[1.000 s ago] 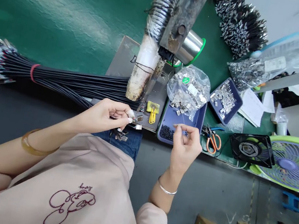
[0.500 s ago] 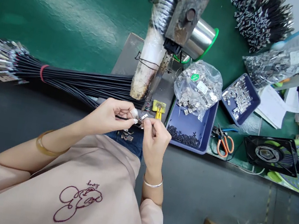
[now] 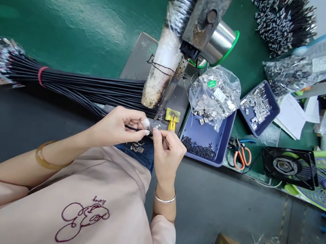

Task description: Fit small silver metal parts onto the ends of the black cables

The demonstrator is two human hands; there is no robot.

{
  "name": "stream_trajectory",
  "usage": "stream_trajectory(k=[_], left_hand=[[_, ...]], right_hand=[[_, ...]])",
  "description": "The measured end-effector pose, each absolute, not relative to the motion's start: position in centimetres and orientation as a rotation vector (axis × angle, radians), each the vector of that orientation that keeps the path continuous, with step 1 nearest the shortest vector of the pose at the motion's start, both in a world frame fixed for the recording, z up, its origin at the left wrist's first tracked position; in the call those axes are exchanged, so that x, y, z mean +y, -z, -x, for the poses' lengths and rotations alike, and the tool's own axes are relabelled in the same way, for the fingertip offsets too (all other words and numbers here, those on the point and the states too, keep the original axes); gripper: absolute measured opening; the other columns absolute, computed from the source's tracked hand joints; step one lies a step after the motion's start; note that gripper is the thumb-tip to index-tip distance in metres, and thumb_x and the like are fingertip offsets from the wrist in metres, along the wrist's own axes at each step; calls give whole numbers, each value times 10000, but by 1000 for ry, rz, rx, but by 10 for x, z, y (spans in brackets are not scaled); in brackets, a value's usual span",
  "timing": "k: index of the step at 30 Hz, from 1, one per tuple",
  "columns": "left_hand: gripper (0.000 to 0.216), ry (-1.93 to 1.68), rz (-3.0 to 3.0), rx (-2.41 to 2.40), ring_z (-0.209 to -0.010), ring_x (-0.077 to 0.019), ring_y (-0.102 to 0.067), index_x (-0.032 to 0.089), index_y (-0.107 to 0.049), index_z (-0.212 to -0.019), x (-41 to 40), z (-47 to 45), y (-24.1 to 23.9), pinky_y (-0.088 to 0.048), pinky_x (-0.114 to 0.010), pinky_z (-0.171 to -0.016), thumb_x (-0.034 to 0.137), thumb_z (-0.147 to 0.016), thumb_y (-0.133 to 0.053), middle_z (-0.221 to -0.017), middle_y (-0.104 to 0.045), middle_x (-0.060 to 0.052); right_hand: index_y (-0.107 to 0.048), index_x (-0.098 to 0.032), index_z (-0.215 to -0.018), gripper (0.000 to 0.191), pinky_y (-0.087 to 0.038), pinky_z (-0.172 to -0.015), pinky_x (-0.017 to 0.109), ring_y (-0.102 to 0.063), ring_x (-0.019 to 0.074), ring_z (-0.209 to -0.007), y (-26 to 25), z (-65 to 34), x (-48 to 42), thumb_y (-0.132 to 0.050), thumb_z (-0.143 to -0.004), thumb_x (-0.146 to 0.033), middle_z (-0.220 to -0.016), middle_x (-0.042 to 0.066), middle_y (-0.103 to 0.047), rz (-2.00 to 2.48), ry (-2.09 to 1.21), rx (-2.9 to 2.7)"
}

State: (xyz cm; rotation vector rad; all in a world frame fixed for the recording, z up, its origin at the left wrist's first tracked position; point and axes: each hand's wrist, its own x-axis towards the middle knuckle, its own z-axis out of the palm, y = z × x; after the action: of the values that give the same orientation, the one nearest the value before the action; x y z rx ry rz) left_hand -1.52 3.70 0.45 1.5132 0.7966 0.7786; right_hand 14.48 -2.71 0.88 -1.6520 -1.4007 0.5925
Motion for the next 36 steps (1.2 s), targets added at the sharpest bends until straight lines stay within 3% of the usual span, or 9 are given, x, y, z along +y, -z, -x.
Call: stream_trajectory(k=[6, 12, 16, 19, 23, 26, 36], left_hand=[[73, -790, -1524, 794, -530, -50, -349, 132, -567, -697, 37, 15, -3, -282, -171, -479, 124, -764, -596, -571, -450, 54], [73, -782, -1566, 763, -525, -55, -369, 117, -619, -756, 39, 19, -3, -298, -178, -490, 165, -810, -612, -559, -468, 51], [127, -813, -1504, 776, -507, -56, -366, 102, -667, -822, 37, 19, -5, -302, -190, -493, 221, -842, -627, -542, -471, 50], [175, -871, -1440, 806, -500, -48, -306, 108, -640, -713, 33, 17, -6, -249, -191, -470, 206, -853, -600, -535, -392, 58], [193, -893, -1387, 823, -504, -48, -298, 117, -607, -675, 31, 13, -8, -237, -189, -468, 187, -854, -590, -534, -363, 61], [175, -884, -1382, 832, -506, -49, -303, 118, -605, -682, 31, 11, -10, -241, -190, -471, 177, -847, -589, -537, -367, 62], [138, -912, -1371, 934, -505, -55, -347, 124, -611, -726, 33, 4, -12, -265, -191, -480, 163, -849, -563, -564, -443, 47]], right_hand=[[-660, -182, -720, 319, -389, -536, 242, -489, 91, -551, -10, -143, -27, -597, -943, -401, -636, -23, -597, 1661, -587, -1427], [-605, -187, -677, 288, -364, -529, 232, -426, 65, -515, -8, -141, -27, -643, -922, -333, -600, -49, -531, 1653, -245, -1619], [-617, -223, -987, 105, -338, -433, 217, -416, 67, -417, -17, -147, -35, -572, -953, -311, -558, -91, -466, 1541, -246, -1334], [-531, -249, -1154, 178, -407, -405, 214, -516, 74, -387, -24, -149, -42, -528, -976, -247, -648, -75, -625, 1473, -251, -1221], [-598, -246, -1052, 137, -621, -615, 278, -763, 148, -707, -21, -146, -44, -610, -936, -175, -936, 0, -776, 1500, -129, -1434], [-626, -241, -966, 103, -657, -715, 297, -776, 174, -890, -14, -144, -38, -646, -906, -160, -1025, 25, -779, 1459, -161, -1573], [-615, -216, -835, 71, -671, -722, 262, -770, 149, -869, -17, -146, -22, -660, -884, -191, -1013, 25, -771, 1502, -510, -1440]])
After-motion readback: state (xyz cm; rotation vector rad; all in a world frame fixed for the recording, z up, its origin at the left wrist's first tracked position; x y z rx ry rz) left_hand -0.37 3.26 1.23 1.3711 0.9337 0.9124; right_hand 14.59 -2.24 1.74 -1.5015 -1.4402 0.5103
